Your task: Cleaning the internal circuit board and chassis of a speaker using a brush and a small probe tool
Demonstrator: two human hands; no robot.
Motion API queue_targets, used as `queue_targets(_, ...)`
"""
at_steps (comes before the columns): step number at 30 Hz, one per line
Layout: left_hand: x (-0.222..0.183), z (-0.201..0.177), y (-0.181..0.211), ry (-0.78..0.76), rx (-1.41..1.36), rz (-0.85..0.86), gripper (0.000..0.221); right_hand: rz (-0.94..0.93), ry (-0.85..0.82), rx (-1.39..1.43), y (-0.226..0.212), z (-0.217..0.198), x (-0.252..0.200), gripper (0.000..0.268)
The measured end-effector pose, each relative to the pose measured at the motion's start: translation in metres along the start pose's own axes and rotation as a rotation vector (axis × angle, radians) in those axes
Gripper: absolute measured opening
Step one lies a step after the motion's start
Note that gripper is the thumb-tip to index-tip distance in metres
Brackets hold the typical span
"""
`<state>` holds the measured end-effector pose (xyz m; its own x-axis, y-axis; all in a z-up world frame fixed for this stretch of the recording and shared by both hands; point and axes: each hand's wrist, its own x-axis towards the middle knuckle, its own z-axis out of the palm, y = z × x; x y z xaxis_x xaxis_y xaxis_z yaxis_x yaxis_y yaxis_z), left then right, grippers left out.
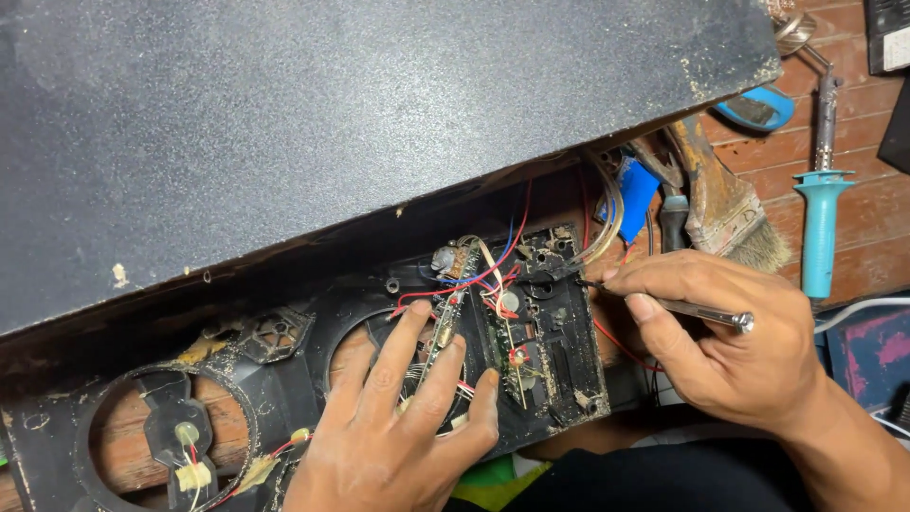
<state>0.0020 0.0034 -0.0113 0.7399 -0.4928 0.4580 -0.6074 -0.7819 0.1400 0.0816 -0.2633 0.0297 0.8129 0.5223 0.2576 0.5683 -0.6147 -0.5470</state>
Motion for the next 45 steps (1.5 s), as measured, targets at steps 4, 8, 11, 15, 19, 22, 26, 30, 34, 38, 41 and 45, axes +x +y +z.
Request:
queue_targets(4,-0.003,0.002,-0.002,0.007,0.003,0.006,0.015,-0.110,-0.031,-0.073,-0.002,0.001,0.004,0.013)
queue_targets(8,-0.001,0.001,-0.003,0.041,-0.016,0.007,0.014,-0.148,-0.006,-0.129,-0.003,0.005,0.011,0.014)
queue_targets(11,-0.001,-0.002,-0.004,0.071,-0.004,-0.004,0.012,-0.183,0.044,-0.182,-0.004,0.004,0.015,0.014)
queue_targets(15,-0.003,-0.001,-0.006,0.083,0.005,-0.017,0.011,-0.005,0.071,-0.149,-0.004,0.002,0.008,0.014)
queue_targets(19,-0.003,0.001,-0.006,0.081,0.055,-0.016,0.012,0.051,0.122,-0.071,-0.003,0.005,0.009,0.013)
queue_targets(22,-0.002,0.007,-0.008,0.102,0.064,0.009,0.012,-0.018,0.086,-0.053,-0.004,0.006,0.017,0.014)
queue_targets(26,0.000,0.006,-0.007,0.097,0.087,0.003,0.011,-0.031,0.034,-0.083,-0.002,0.005,0.023,0.014)
queue_targets(30,-0.004,0.009,-0.008,0.089,0.096,0.002,0.013,-0.119,0.024,-0.168,-0.003,0.010,0.027,0.015)
queue_targets(34,-0.003,0.008,-0.008,0.108,0.082,-0.029,0.013,-0.137,0.079,-0.210,-0.003,0.018,0.024,0.013)
queue_targets(38,-0.002,0.004,-0.012,0.119,0.091,-0.023,0.011,-0.125,0.080,-0.190,-0.003,0.017,0.025,0.013)
queue_targets(41,-0.003,0.004,-0.012,0.113,0.056,-0.020,0.010,-0.116,0.005,-0.191,-0.001,0.014,0.025,0.012)
queue_targets(45,-0.006,0.005,-0.011,0.086,0.065,-0.018,0.011,-0.106,0.042,-0.164,0.000,0.017,0.025,0.010)
